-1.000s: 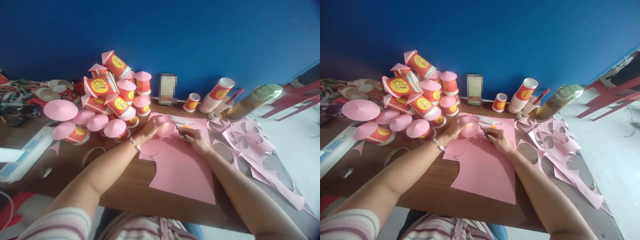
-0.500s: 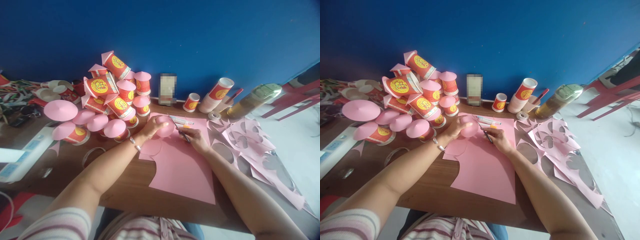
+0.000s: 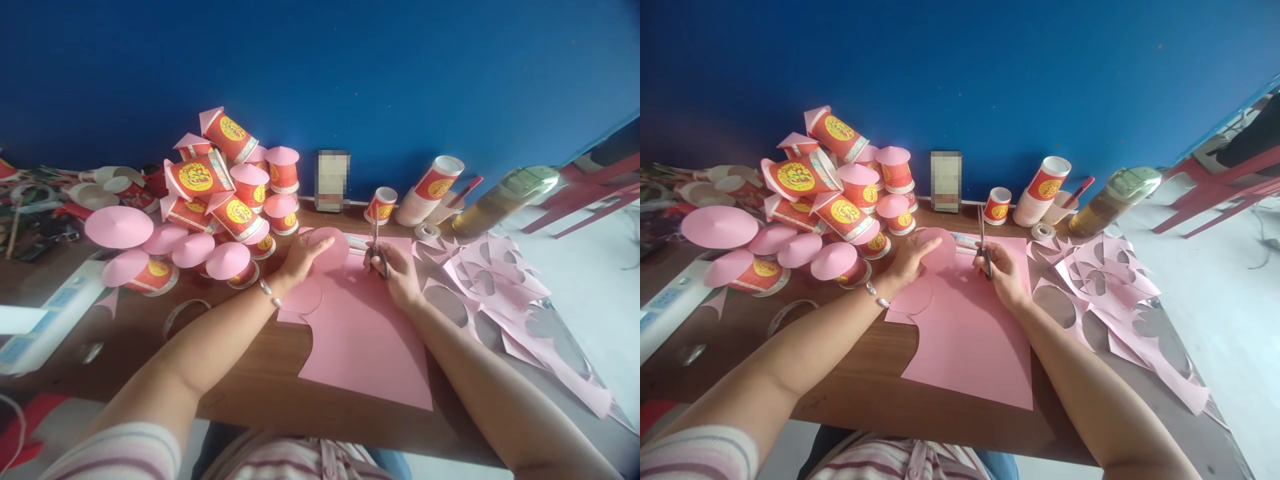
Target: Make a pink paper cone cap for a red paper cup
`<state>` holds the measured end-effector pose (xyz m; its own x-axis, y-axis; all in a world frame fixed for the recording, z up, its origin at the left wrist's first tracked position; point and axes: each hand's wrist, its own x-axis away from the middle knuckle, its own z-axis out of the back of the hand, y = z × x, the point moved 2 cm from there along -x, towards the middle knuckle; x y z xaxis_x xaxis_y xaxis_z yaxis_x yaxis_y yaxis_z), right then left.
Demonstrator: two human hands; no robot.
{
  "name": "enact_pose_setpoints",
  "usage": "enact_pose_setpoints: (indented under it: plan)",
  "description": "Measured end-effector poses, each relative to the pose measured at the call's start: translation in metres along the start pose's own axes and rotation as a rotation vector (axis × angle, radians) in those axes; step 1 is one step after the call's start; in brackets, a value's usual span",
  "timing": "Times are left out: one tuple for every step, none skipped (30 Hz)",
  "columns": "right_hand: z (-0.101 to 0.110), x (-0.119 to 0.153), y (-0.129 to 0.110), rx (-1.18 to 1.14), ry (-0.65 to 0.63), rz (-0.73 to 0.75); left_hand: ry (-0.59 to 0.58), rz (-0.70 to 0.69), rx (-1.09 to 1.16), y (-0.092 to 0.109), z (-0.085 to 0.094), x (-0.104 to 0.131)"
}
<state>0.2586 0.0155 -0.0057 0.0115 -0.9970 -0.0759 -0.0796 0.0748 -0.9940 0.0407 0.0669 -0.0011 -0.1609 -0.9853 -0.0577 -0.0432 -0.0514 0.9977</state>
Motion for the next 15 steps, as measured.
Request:
enact_pose_setpoints:
  plan:
    - [-0.001, 0.001, 0.0, 0.024, -0.015, -0.012, 0.009, -0.011, -0.022, 0.0, 0.0, 0.0]
    - [-0.002, 0.002, -0.001, 0.04, -0.019, -0.026, 0.019, -0.021, -0.047, 0.0, -0.001, 0.001]
    - [-0.002, 0.002, -0.001, 0.05, -0.019, -0.039, 0.026, -0.028, -0.07, 0.001, -0.001, 0.001]
    - [-0.002, 0.002, -0.001, 0.054, -0.016, -0.047, 0.03, -0.032, -0.088, 0.001, -0.002, 0.002]
    - [-0.003, 0.002, -0.001, 0.051, -0.014, -0.051, 0.026, -0.035, -0.102, 0.002, -0.003, 0.003]
    - [-0.003, 0.002, -0.001, 0.041, -0.015, -0.054, 0.016, -0.038, -0.112, 0.003, -0.004, 0.004]
    - [-0.004, 0.002, -0.001, 0.025, -0.019, -0.055, 0.002, -0.041, -0.122, 0.004, -0.005, 0.006]
    - [-0.006, 0.002, -0.002, 0.003, -0.027, -0.058, -0.014, -0.044, -0.138, 0.005, -0.006, 0.007]
    - [-0.008, 0.002, -0.002, -0.021, -0.036, -0.064, -0.031, -0.045, -0.161, 0.007, -0.007, 0.009]
    - [-0.009, 0.002, -0.002, -0.046, -0.043, -0.072, -0.049, -0.045, -0.183, 0.008, -0.009, 0.01]
    - [-0.011, 0.003, -0.002, -0.064, -0.045, -0.082, -0.07, -0.043, -0.2, 0.01, -0.011, 0.012]
    - [-0.013, 0.003, -0.001, -0.075, -0.043, -0.094, -0.094, -0.041, -0.21, 0.011, -0.012, 0.013]
    - [-0.015, 0.004, 0.0, -0.08, -0.035, -0.106, -0.118, -0.042, -0.212, 0.012, -0.014, 0.014]
    - [-0.016, 0.005, 0.0, -0.081, -0.025, -0.118, -0.145, -0.048, -0.209, 0.013, -0.015, 0.015]
    - [-0.017, 0.005, 0.002, -0.085, -0.015, -0.128, -0.169, -0.058, -0.203, 0.014, -0.017, 0.016]
